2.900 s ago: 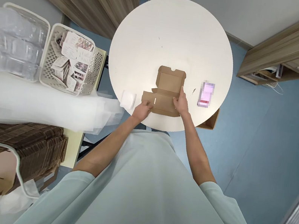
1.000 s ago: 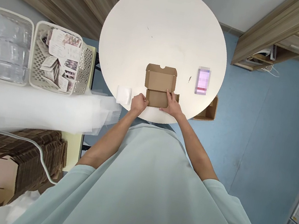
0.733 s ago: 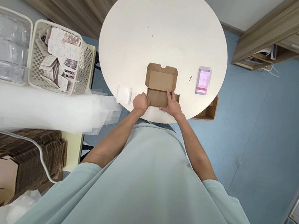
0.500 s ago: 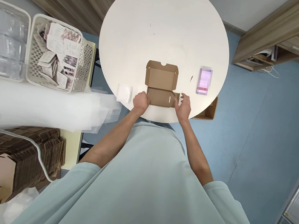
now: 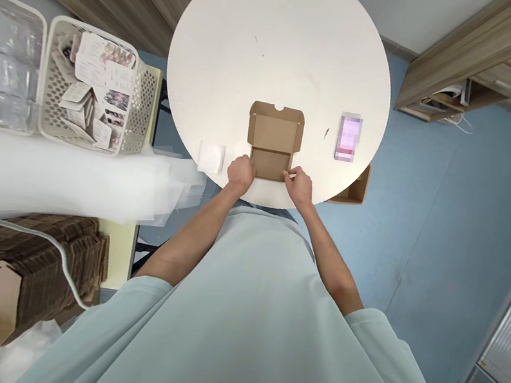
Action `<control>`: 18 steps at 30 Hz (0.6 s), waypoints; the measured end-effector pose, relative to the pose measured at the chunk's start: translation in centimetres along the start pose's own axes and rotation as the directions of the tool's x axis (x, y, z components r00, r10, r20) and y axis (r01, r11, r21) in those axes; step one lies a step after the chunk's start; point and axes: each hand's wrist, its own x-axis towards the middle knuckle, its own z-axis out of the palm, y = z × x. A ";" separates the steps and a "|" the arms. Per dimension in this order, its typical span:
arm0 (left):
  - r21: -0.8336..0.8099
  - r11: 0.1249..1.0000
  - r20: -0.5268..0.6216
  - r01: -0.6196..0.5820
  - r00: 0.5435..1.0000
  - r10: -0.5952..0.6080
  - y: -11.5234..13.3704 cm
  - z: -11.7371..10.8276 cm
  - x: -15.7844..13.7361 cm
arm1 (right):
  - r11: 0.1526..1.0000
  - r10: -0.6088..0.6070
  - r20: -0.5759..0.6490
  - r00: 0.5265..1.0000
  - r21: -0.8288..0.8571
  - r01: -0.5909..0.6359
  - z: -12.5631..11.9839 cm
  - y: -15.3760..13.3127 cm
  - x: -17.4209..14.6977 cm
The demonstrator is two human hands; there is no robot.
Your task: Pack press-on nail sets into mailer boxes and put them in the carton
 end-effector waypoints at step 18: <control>0.025 1.000 -0.010 -0.008 1.000 0.008 -0.9 1.0 -1.3 | 0.929 0.084 0.047 0.995 -0.366 -0.061 1.2 -1.9 2.9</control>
